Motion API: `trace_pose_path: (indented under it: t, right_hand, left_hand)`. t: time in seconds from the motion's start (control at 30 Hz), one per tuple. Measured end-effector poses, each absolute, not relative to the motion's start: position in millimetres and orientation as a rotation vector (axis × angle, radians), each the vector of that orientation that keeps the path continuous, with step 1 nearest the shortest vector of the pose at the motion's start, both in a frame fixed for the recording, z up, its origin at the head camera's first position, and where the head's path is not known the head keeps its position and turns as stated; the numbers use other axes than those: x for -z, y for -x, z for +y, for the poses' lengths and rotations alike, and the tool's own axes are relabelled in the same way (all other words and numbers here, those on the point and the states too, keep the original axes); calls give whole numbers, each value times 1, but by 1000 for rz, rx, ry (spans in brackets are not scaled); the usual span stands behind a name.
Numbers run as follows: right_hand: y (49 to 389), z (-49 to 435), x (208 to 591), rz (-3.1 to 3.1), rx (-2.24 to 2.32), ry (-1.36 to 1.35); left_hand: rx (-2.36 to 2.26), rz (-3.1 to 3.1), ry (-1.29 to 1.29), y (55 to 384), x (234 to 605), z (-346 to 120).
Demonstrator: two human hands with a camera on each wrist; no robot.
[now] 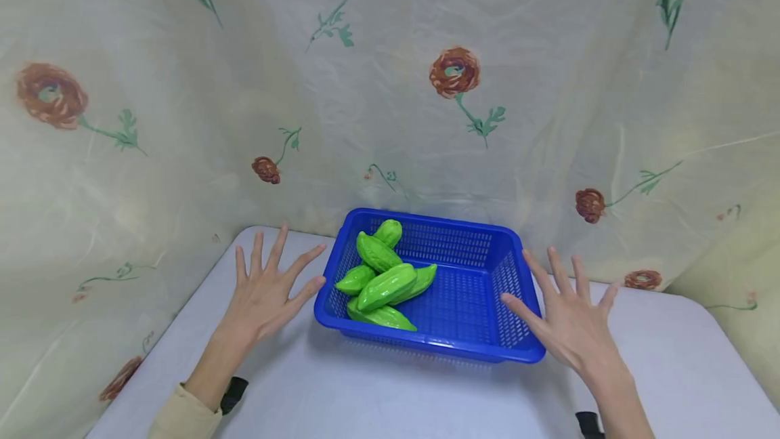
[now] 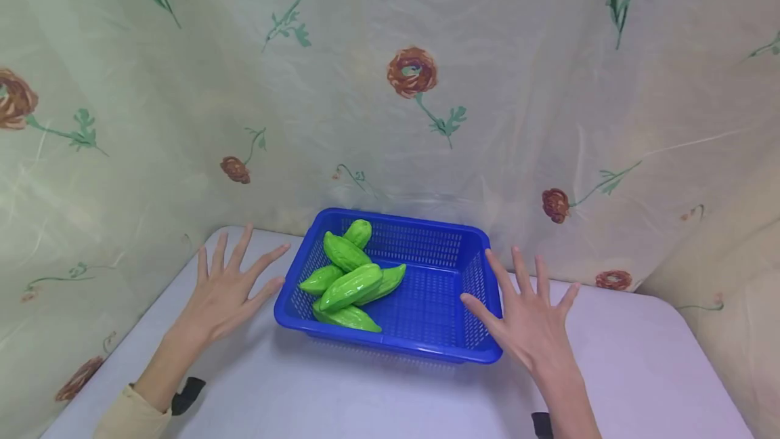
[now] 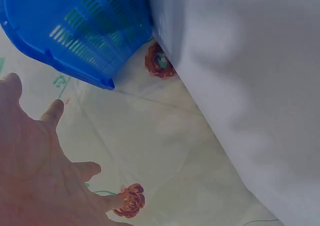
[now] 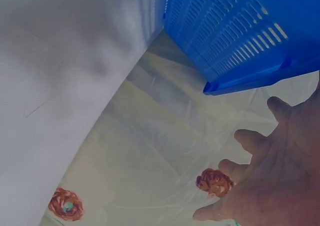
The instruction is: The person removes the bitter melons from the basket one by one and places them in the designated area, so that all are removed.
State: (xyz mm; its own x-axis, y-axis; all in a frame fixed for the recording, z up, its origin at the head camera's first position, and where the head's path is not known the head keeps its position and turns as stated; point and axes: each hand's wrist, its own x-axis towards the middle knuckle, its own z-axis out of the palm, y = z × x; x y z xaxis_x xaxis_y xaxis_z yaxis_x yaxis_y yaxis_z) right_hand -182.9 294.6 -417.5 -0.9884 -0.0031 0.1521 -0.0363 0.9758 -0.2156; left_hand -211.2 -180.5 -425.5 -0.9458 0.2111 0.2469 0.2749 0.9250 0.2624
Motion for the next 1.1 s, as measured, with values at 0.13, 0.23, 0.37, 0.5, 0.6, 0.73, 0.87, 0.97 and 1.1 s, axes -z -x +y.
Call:
trace_pose_path:
  t: [0.13, 0.23, 0.37, 0.5, 0.6, 0.73, 0.87, 0.97, 1.1]
  right_hand:
    - [183, 291, 415, -2962, -343, -49]
    - [183, 286, 412, -2961, -357, -65]
    - [184, 281, 408, -2970, -374, -88]
    - [186, 276, 404, -2979, -403, -116]
    - [187, 271, 400, -2976, -417, -136]
    - [187, 266, 396, -2966, -415, -179]
    - [186, 261, 391, -2970, -425, -231]
    - [185, 256, 386, -2980, -437, -267]
    - [183, 247, 377, -2985, -484, -350]
  left_hand:
    - [457, -2857, 379, 209, 428, -180]
    - [476, -2844, 399, 207, 430, -179]
    - [555, -2838, 398, 203, 431, -177]
    - [751, -2875, 354, 196, 430, -174]
    - [869, -2879, 325, 191, 432, -170]
    - [958, -2840, 306, 186, 436, -166]
    - [1066, -2787, 290, 180, 440, -158]
    - [1157, -2750, 255, 174, 442, -151]
    - [1298, -2711, 184, 168, 444, -142]
